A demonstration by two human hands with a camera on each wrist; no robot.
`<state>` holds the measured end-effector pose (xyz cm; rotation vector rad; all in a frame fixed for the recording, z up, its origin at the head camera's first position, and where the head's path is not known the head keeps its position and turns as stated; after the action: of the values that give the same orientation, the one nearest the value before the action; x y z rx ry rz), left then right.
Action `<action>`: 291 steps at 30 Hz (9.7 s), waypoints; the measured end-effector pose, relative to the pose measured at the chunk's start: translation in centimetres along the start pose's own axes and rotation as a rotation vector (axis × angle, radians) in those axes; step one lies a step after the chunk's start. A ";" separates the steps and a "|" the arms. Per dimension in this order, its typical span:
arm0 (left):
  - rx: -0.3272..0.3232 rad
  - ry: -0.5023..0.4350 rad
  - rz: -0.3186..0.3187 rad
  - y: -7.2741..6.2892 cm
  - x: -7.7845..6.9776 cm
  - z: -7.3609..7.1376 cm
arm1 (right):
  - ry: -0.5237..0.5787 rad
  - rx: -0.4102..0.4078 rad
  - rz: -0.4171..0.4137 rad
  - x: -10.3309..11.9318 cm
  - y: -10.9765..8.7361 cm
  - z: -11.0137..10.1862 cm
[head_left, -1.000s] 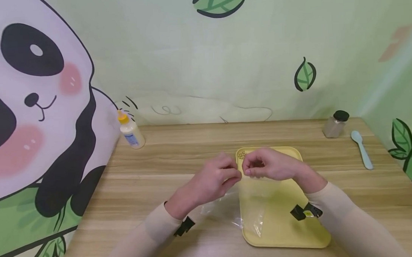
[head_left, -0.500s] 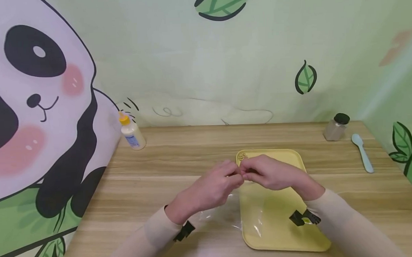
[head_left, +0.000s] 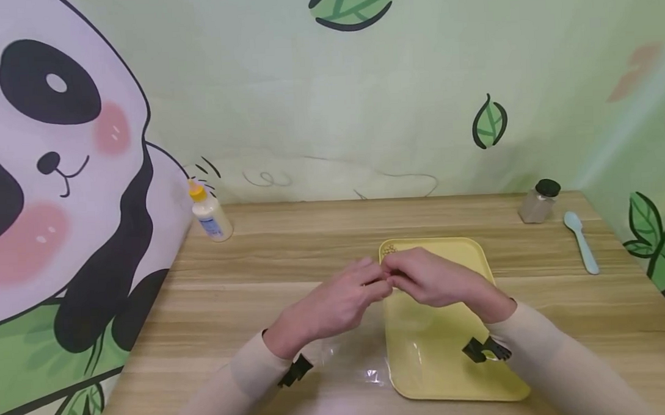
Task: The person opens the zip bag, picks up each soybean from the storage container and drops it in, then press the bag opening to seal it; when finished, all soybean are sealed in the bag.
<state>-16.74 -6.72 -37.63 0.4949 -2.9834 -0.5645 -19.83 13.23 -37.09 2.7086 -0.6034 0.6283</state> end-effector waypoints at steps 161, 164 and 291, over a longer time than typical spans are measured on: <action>-0.171 -0.414 -0.468 -3.0 0.3 0.0 | 0.123 0.032 0.152 -2.3 1.4 -2.6; -0.152 -0.406 -0.492 -2.9 0.2 0.0 | 0.115 0.032 0.148 -2.3 1.4 -2.6; -0.417 -0.899 -0.829 -8.3 5.6 1.8 | 0.038 -0.123 0.486 -13.0 -0.3 3.6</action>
<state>-19.76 -15.23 -42.27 1.8523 -3.0452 -1.8312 -29.06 16.49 -46.44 2.4354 -1.2635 0.7233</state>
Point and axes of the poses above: each hand's wrist, its own y-axis towards the middle knuckle, its own z-axis out of the palm, x = y × z, the point moved 1 cm from there along y, towards the middle knuckle, and after that the axes turned 7 degrees about x, right-handed, at the moved point
